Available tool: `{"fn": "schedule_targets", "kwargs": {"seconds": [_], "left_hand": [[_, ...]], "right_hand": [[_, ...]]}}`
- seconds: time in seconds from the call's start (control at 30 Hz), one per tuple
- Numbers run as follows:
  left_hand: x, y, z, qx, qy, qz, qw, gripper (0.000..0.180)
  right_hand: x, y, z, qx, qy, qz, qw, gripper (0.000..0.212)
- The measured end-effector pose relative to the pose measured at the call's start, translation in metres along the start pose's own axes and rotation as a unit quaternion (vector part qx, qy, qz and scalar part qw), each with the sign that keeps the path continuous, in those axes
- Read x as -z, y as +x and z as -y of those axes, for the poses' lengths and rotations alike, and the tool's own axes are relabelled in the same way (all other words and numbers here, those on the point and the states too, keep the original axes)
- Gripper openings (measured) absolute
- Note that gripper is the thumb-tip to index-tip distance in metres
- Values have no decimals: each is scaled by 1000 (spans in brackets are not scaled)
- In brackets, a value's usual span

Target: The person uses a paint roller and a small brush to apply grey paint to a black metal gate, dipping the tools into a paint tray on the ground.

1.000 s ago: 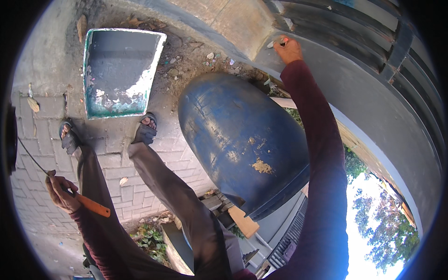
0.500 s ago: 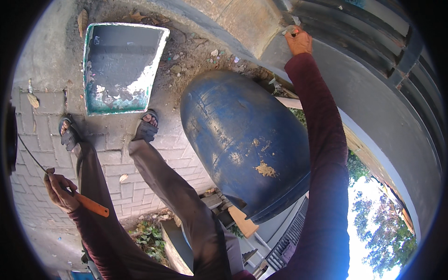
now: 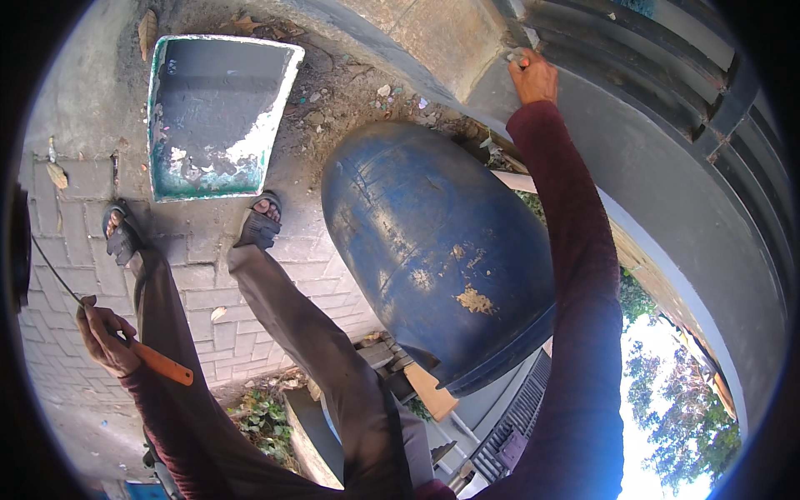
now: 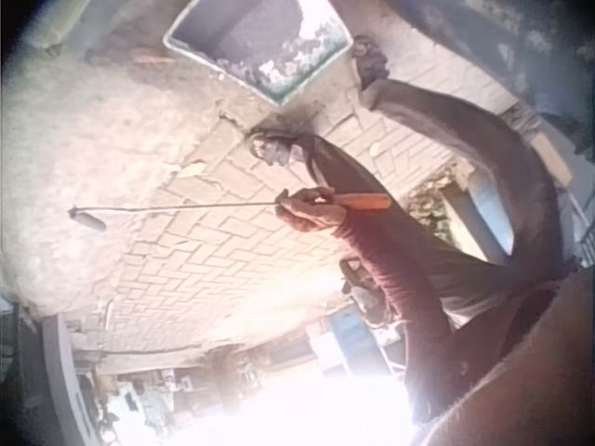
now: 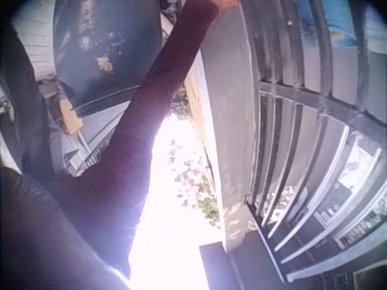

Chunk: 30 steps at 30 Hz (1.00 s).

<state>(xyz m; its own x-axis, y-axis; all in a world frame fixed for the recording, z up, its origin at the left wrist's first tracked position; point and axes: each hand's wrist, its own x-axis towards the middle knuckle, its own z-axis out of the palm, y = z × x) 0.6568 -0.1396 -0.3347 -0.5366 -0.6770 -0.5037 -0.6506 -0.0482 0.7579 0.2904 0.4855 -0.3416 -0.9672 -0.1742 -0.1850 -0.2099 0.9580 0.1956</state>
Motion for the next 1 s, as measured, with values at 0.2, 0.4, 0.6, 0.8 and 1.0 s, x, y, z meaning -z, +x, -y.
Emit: {"fn": "schedule_targets", "kwargs": {"seconds": [0.2, 0.4, 0.6, 0.8, 1.0], "left_hand": [[1, 0, 0, -6, -1, -1, 1000, 31], [5, 2, 2, 4, 1, 15, 1000, 30], [2, 2, 2, -27, -9, 7, 1000, 31], [0, 1, -1, -12, 1, -4, 1000, 31], [5, 3, 3, -15, -17, 5, 1000, 30]], "right_hand": [[21, 6, 11, -34, 28, 74, 996, 30], [34, 15, 9, -4, 48, 107, 993, 30], [26, 1, 21, 151, -108, 274, 944, 21], [34, 6, 27, -56, 52, 265, 961, 29], [38, 26, 43, 136, -84, 225, 961, 32]]}}
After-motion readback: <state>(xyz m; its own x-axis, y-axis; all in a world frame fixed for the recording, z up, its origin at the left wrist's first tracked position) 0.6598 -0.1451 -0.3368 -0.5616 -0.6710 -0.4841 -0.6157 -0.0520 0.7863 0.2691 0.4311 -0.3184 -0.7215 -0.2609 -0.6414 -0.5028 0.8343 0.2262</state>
